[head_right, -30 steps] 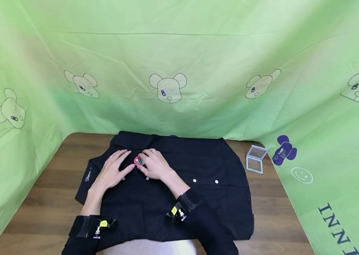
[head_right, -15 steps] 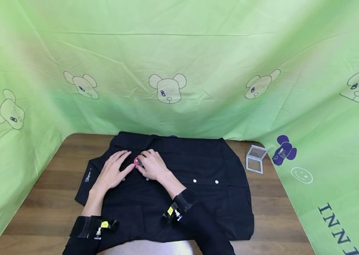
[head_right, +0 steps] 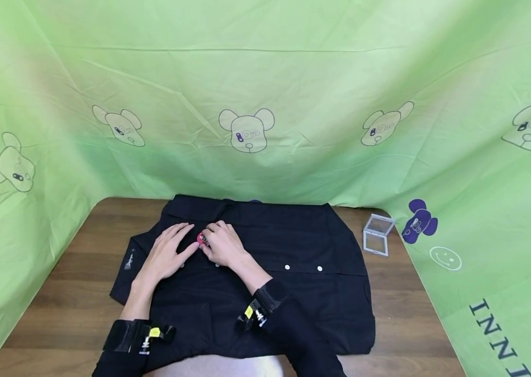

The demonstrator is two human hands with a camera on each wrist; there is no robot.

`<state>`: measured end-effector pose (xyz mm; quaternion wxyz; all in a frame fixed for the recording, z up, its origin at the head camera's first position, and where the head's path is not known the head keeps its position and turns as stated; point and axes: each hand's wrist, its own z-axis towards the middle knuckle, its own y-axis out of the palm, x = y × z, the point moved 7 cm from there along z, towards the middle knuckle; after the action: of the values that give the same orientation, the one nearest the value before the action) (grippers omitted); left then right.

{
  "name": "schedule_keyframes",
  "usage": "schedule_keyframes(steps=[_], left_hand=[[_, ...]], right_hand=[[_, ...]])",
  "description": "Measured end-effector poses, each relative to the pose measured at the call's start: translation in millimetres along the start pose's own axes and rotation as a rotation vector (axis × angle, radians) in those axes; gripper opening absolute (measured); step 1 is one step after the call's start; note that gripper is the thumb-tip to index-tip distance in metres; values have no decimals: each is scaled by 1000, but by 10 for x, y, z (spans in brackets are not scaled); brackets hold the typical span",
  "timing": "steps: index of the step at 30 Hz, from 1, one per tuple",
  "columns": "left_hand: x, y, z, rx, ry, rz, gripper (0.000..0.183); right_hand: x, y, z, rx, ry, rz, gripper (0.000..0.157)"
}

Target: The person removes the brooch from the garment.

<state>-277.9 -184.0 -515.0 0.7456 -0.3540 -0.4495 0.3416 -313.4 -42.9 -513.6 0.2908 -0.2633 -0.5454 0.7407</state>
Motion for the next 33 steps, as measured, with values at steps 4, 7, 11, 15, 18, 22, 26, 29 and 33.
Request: schedule_keyframes(steps=[4,7,11,15,18,22,26,29,33], left_hand=[[8,3,-3,-1,-2,0,64],[23,5,0,4,10,-4,63],[49,2,4,24,44,-25,58],[62,-13,4,47,64,-59,50],[72,-37,11,73,80,-78,46],[95,-70,19,128,125,-90,40],[104,-97,24,176,158,-111,36],[108,-101,22,197,164,-129,33],[130,-99,29,221,176,-147,30]], right_hand=[[-9,-10,-1,7,-6,1,37],[-2,-20,-3,2,-7,11,37],[8,-54,0,9,-21,51,36],[19,-101,14,32,-50,97,34],[33,-135,26,46,-67,125,34],[60,-162,44,48,-66,158,33],[85,-188,58,39,-50,199,33],[99,-215,56,36,-37,251,32],[113,-250,61,46,-30,308,29]])
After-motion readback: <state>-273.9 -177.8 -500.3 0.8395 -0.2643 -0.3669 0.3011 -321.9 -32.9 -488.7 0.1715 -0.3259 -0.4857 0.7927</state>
